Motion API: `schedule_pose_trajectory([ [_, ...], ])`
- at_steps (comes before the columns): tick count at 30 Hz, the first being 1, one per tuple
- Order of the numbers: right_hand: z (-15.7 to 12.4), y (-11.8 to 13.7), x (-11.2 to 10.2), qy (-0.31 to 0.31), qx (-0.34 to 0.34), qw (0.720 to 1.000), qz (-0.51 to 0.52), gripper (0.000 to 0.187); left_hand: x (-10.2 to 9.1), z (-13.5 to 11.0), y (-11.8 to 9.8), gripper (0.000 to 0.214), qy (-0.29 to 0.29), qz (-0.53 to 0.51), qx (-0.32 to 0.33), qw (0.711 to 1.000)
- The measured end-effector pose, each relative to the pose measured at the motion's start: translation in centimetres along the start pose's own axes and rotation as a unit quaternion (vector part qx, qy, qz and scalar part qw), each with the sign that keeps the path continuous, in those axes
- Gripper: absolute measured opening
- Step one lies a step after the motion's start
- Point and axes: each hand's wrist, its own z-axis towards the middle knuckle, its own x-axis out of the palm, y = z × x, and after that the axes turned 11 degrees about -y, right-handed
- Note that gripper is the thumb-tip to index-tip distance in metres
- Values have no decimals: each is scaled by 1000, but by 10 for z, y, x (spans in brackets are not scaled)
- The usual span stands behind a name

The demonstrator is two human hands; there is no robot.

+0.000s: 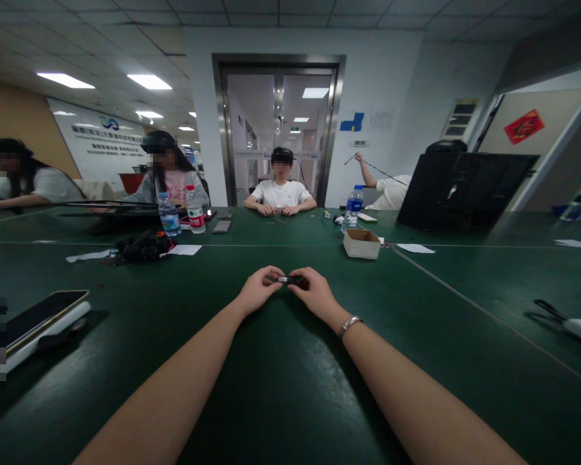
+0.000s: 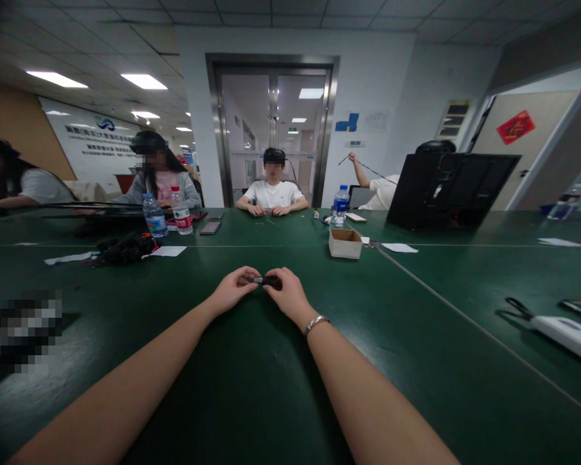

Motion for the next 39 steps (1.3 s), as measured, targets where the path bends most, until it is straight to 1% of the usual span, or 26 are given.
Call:
schedule_pose_trajectory([
  [2, 0, 0, 0, 0, -2, 1000, 0, 19, 1, 0, 0, 32, 3, -3, -15, 1000],
  [4, 0, 0, 0, -1, 0, 1000, 3, 19, 1, 0, 0, 38, -6, 7, -23, 1000],
  [8, -1, 1, 1, -2, 1, 1000, 4, 19, 1, 1, -2, 34, -45, 87, -11, 995],
  [10, 0, 1, 1, -3, -3, 1000, 1, 19, 0, 1, -3, 42, -40, 134, -7, 990],
  [12, 0, 1, 1, -1, -6, 1000, 0, 19, 0, 2, -1, 48, -25, 157, 0, 987],
  [15, 0, 0, 1, 0, -9, 1000, -1, 19, 0, 2, 3, 39, -20, 144, 17, 989],
  [18, 0, 0, 1, -3, -1, 1000, 0, 19, 1, 2, 5, 24, -16, 80, 26, 996],
  [20, 0, 0, 1, -4, 6, 1000, 2, 20, 1, 2, 5, 20, -4, 40, 26, 999],
  [23, 0, 1, 1, -2, 8, 1000, 4, 20, 1, 1, 2, 25, 2, 20, 20, 1000],
  [25, 0, 2, 1, 0, 2, 1000, 4, 20, 0, 1, 1, 32, -15, 28, 11, 999],
  [28, 0, 3, 0, -4, -6, 1000, 2, 19, 0, 2, -1, 32, -59, 85, -13, 995],
  [30, 0, 4, 0, -5, -7, 1000, -2, 19, 0, 2, -3, 40, -71, 133, -21, 988],
  [32, 0, 4, 0, -3, -8, 1000, -6, 19, 0, 1, -5, 48, -59, 165, -18, 984],
  [34, 0, 3, 0, 1, -10, 1000, -7, 20, 0, 0, -6, 47, -38, 170, -12, 985],
  [36, 0, 4, 0, 5, -7, 1000, -4, 20, 0, -2, -5, 42, -19, 145, -11, 989],
  [39, 0, 5, -2, 5, 4, 1000, 1, 19, 1, -2, -1, 31, -6, 76, -13, 997],
])
